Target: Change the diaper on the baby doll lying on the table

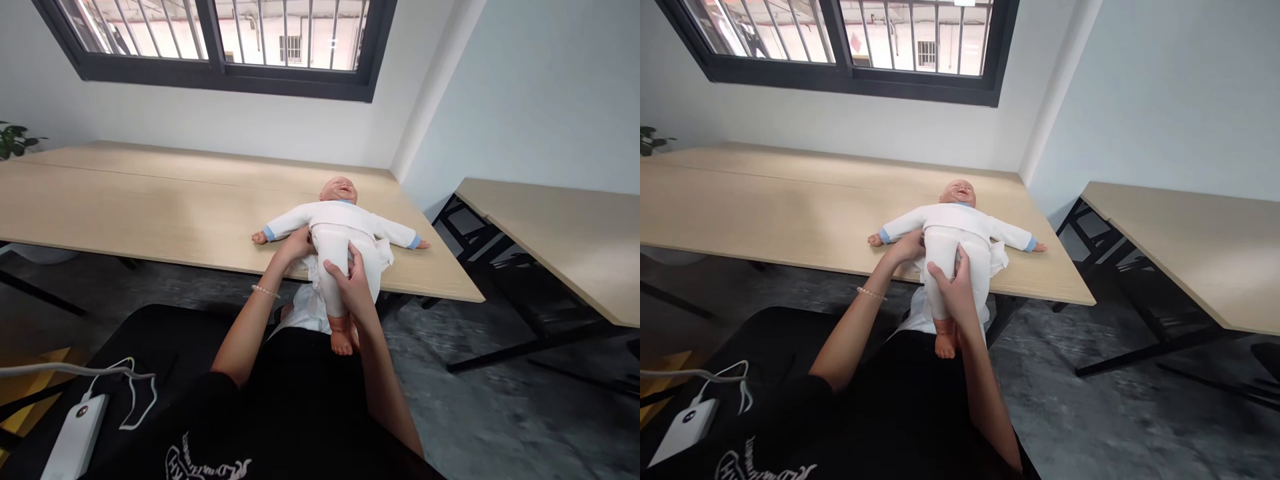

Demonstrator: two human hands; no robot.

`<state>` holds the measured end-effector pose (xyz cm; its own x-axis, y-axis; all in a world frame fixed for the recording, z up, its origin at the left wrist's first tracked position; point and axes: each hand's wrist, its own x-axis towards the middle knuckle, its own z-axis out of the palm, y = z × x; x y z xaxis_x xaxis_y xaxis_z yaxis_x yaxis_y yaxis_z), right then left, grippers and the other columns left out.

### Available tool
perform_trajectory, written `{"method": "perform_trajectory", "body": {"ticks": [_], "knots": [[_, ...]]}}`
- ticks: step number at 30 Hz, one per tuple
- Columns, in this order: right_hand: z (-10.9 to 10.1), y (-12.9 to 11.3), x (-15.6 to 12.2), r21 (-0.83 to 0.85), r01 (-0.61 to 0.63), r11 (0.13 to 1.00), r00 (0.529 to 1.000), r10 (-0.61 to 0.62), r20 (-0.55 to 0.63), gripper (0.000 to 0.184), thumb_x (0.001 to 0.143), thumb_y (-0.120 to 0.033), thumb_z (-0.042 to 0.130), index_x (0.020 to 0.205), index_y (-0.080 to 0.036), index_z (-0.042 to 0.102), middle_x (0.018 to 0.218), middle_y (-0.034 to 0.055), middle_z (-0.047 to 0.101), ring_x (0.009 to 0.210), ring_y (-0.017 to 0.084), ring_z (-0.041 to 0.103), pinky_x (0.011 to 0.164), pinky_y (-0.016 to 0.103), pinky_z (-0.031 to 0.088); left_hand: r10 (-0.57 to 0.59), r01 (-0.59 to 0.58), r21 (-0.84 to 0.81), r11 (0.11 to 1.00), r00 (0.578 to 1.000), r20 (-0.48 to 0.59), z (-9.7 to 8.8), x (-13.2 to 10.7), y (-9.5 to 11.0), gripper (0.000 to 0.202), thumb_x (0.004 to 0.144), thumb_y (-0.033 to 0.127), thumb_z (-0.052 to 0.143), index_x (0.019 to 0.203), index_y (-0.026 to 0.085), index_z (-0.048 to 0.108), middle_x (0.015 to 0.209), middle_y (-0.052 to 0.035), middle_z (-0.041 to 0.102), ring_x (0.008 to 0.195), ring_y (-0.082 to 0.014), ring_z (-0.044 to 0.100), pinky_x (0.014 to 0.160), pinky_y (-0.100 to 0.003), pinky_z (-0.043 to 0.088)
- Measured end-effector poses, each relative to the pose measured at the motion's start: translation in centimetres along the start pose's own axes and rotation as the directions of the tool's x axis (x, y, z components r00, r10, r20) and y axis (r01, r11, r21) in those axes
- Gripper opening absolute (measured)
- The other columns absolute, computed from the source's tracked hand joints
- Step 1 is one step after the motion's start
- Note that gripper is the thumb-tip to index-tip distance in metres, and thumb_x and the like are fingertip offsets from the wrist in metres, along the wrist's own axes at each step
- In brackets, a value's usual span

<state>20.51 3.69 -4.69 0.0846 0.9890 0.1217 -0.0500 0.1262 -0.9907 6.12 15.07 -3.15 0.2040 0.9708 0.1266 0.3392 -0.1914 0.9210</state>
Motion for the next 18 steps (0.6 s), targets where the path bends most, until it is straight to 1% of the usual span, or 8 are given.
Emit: {"method": "perform_trajectory", "body": {"ticks": [3, 5, 8, 10, 11, 14, 16, 18], "knots": [[0.3, 0.3, 0.0, -0.021, 0.004, 1.0, 1.0, -0.004, -0.001, 0.095, 0.078, -0.052, 0.073, 0.156, -0.018, 0.03, 0.147, 0.0157, 0.053, 0.13, 0.029, 0.058, 0.11, 0.051, 0.05, -0.018, 0.002, 0.149, 0.989, 0.994, 0.105, -1.1, -0.8, -0.9, 0.037, 0.056, 0.001, 0.071, 0.09, 0.014, 0.065, 0.08, -0.0047, 0.07, 0.089, -0.0264, 0.064, 0.087, -0.034, 0.051], [0.3, 0.0, 0.0, -0.018, -0.02, 1.0, 1.0, 0.02, -0.001, 0.096, 0.077, -0.051, 0.073, 0.156, -0.019, 0.03, 0.146, 0.0154, 0.054, 0.13, 0.03, 0.058, 0.11, 0.052, 0.049, -0.017, -0.003, 0.165, 0.986, 0.993, 0.118, -1.4, -0.9, -1.2, 0.035, 0.056, 0.004, 0.072, 0.088, 0.016, 0.065, 0.08, -0.0037, 0.07, 0.084, -0.0252, 0.064, 0.083, -0.034, 0.052], [0.2, -1.3, -0.1, 0.063, -0.115, 0.991, 0.993, 0.114, 0.013, 0.095, 0.074, -0.051, 0.074, 0.154, -0.019, 0.034, 0.143, 0.0135, 0.057, 0.127, 0.03, 0.06, 0.107, 0.05, 0.052, -0.009, -0.003, 0.152, 0.988, 0.996, 0.083, -1.3, -0.7, -1.4, 0.028, 0.058, 0.008, 0.07, 0.083, 0.016, 0.064, 0.079, -0.0036, 0.068, 0.08, -0.0236, 0.063, 0.079, -0.034, 0.051], [-0.1, -2.4, -0.2, 0.135, -0.175, 0.975, 0.985, 0.173, 0.028, 0.091, 0.074, -0.052, 0.073, 0.152, -0.02, 0.038, 0.141, 0.0117, 0.06, 0.121, 0.03, 0.064, 0.102, 0.049, 0.056, 0.011, -0.016, 0.136, 0.991, 0.999, 0.037, -1.0, -0.4, -1.4, 0.025, 0.061, 0.01, 0.066, 0.085, 0.015, 0.063, 0.082, -0.0045, 0.068, 0.081, -0.0227, 0.062, 0.079, -0.033, 0.051], [-0.2, -2.9, -0.3, 0.156, -0.184, 0.97, 0.983, 0.182, 0.029, 0.089, 0.075, -0.052, 0.072, 0.152, -0.021, 0.04, 0.14, 0.0107, 0.061, 0.118, 0.029, 0.066, 0.099, 0.048, 0.058, 0.019, -0.021, 0.105, 0.994, 1.0, 0.017, -0.8, -0.2, -1.3, 0.025, 0.062, 0.009, 0.064, 0.087, 0.015, 0.063, 0.084, -0.0047, 0.068, 0.082, -0.022, 0.062, 0.079, -0.032, 0.051], [-0.3, -3.1, -0.5, 0.142, -0.131, 0.981, 0.991, 0.13, 0.017, 0.085, 0.079, -0.052, 0.071, 0.153, -0.022, 0.041, 0.138, 0.0083, 0.062, 0.115, 0.028, 0.068, 0.095, 0.046, 0.061, 0.009, -0.009, -0.049, 0.999, 1.0, 0.008, -0.2, 0.4, -1.3, 0.028, 0.064, 0.007, 0.06, 0.091, 0.014, 0.063, 0.086, -0.0042, 0.069, 0.081, -0.0193, 0.062, 0.077, -0.029, 0.05], [-0.2, -2.4, -0.9, 0.08, -0.073, 0.994, 0.997, 0.074, 0.002, 0.086, 0.08, -0.05, 0.072, 0.154, -0.022, 0.04, 0.138, 0.0082, 0.063, 0.116, 0.028, 0.067, 0.096, 0.047, 0.061, -0.005, 0.008, -0.123, 0.992, 1.0, 0.023, 0.0, 0.4, -1.4, 0.027, 0.065, 0.007, 0.058, 0.091, 0.014, 0.063, 0.086, -0.0046, 0.07, 0.08, -0.0183, 0.062, 0.074, -0.027, 0.05], [0.2, -1.4, -1.4, -0.005, -0.004, 1.0, 1.0, 0.004, -0.023, 0.087, 0.082, -0.05, 0.072, 0.157, -0.023, 0.038, 0.137, 0.0091, 0.062, 0.116, 0.028, 0.067, 0.096, 0.048, 0.06, -0.005, 0.01, -0.149, 0.989, 0.999, 0.034, 0.1, 0.1, -1.6, 0.026, 0.068, 0.01, 0.058, 0.093, 0.014, 0.062, 0.089, -0.0054, 0.071, 0.083, -0.0182, 0.064, 0.073, -0.026, 0.051]]}}
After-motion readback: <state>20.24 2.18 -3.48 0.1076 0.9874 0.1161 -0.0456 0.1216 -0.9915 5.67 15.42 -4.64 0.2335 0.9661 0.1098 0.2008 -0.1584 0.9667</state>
